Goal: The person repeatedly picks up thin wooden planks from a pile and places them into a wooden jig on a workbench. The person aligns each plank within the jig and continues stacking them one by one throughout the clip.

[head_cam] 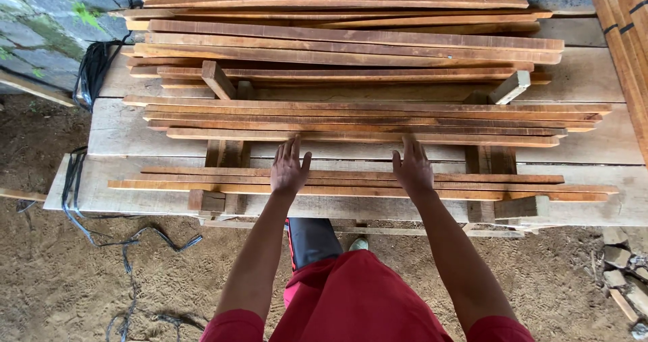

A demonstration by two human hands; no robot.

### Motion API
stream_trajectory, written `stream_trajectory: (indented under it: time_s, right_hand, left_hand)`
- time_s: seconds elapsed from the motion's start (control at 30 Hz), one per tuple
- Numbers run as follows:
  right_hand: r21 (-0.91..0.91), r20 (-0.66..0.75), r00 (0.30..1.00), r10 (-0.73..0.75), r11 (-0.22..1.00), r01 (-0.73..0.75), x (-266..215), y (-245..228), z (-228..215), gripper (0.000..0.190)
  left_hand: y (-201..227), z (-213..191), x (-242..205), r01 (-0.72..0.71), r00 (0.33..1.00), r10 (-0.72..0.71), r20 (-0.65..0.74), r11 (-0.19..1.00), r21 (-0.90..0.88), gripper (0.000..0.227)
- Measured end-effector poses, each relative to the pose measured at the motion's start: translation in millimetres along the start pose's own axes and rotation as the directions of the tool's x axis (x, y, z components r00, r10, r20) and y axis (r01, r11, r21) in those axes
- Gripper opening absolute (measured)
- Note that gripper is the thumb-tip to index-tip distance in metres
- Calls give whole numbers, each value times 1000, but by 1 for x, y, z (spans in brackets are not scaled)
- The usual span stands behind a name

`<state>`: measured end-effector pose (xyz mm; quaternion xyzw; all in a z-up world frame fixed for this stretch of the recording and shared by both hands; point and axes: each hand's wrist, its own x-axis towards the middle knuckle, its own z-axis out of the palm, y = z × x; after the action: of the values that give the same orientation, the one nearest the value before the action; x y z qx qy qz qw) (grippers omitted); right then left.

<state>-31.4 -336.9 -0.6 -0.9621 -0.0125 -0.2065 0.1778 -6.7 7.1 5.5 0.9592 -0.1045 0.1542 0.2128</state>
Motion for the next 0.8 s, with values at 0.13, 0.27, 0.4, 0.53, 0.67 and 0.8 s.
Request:
stream_trajectory:
  time_s: [0.13, 0.27, 0.4, 0.53, 0.67, 0.8]
  right_hand:
    - [-22, 42, 999, -1, 1000, 2, -3, -16, -19, 47]
    - [-14, 208, 977, 49, 999, -48, -10, -14, -27, 52]
    - [-35, 707, 707, 12, 999, 18, -5, -19, -45, 56]
    - [-21, 834, 546, 76, 994, -106, 17, -6, -27, 69]
    - [-101, 805, 579, 129, 992, -80, 29, -1, -18, 71]
    - [2, 630, 773, 81, 994, -106, 20, -13, -22, 53]
  left_hand:
    - [2, -2, -1, -13, 1000, 12, 10, 998, 68, 57]
    - [10, -8, -2, 21, 999, -23, 41, 998, 52, 55]
    - [-4, 9, -9, -65, 991, 62, -121, 998, -21, 15]
    - [-26, 44, -17, -163, 985, 156, -69, 980, -111, 7]
    - [-11, 16, -11, -278, 961, 274, -47, 951, -138, 22]
    - [3, -5, -8, -220, 975, 220, -21, 960, -172, 24]
